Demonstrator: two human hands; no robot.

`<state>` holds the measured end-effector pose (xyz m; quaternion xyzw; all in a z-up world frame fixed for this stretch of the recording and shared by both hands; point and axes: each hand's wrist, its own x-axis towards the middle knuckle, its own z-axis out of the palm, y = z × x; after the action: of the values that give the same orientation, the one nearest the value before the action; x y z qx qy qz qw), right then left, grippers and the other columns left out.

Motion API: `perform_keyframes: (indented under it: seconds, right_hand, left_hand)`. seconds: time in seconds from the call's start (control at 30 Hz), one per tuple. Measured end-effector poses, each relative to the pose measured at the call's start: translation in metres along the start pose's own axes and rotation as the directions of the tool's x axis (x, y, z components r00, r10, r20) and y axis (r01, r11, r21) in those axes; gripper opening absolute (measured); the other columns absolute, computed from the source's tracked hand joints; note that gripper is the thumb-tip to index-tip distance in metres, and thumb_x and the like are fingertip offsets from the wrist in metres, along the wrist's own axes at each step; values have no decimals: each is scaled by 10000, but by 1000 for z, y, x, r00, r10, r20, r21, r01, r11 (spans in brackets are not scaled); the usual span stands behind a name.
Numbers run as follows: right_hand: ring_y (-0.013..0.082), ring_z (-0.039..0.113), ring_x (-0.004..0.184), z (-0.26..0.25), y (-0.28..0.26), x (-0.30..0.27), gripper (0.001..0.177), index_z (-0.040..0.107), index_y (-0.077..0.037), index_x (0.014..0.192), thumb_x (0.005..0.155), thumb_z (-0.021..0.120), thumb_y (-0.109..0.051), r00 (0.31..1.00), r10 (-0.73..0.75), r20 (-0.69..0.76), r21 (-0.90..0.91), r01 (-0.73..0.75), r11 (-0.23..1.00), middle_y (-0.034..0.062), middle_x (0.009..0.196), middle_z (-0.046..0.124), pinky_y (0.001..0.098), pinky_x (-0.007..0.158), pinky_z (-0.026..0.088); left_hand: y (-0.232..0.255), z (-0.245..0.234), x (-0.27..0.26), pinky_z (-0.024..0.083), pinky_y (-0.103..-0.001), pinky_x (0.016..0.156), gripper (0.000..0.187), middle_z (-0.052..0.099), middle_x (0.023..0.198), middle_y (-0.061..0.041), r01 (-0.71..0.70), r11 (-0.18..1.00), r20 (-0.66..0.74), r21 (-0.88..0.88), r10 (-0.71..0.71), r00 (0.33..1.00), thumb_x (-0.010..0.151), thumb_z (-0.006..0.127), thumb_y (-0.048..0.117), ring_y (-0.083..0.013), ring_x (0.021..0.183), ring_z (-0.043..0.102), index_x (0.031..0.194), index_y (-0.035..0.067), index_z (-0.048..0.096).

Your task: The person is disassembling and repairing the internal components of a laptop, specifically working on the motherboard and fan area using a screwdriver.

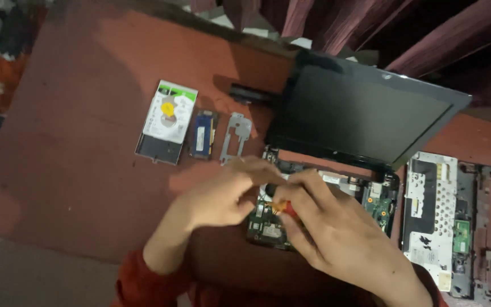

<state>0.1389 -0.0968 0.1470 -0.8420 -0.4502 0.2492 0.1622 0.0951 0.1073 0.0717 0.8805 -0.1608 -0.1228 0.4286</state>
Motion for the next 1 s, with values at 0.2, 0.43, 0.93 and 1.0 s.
perform_keyframes:
  seconds: [0.2, 0.43, 0.93, 1.0]
  right_hand:
    - [213, 721, 714, 22, 16, -4, 355, 609, -74, 1021, 847, 714, -365, 851, -202, -484, -130, 158, 979, 114, 923, 703, 319, 585, 614]
    - [148, 469, 571, 74, 39, 10, 298, 491, -91, 767, 834, 697, -295, 606, -65, -793, 129, 271, 954, 30, 661, 500, 268, 509, 391]
    - [365, 557, 1276, 37, 24, -19, 287, 546, -103, 1264, 1015, 458, -217, 850, -69, -522, 675, 461, 576, 173, 1357, 564, 538, 1029, 497]
    - [343, 657, 1166, 35, 21, -17, 283, 648, -54, 1154, 1026, 420, -162, 838, -117, -532, 626, 483, 612, 167, 1265, 640, 484, 944, 579]
  left_hand:
    - [-6, -3, 22, 455, -419, 1033, 504, 563, 1352, -147, -256, 879, 147, -403, 338, 930, 912, 582, 353, -306, 1233, 561, 1328, 82, 497]
    - [0, 13, 23, 479, -361, 929, 326, 656, 1099, -16, -203, 866, 24, -458, 240, 971, 866, 652, 375, -209, 1055, 631, 1100, 149, 628]
    - [-22, 21, 28, 526, -346, 834, 117, 684, 1047, -51, -256, 788, 67, -560, 351, 934, 997, 547, 132, -220, 936, 656, 1073, 122, 635]
    - [-26, 21, 29, 515, -348, 809, 133, 666, 1022, -49, -262, 773, 97, -577, 384, 918, 1030, 494, 126, -217, 900, 631, 1063, 131, 623]
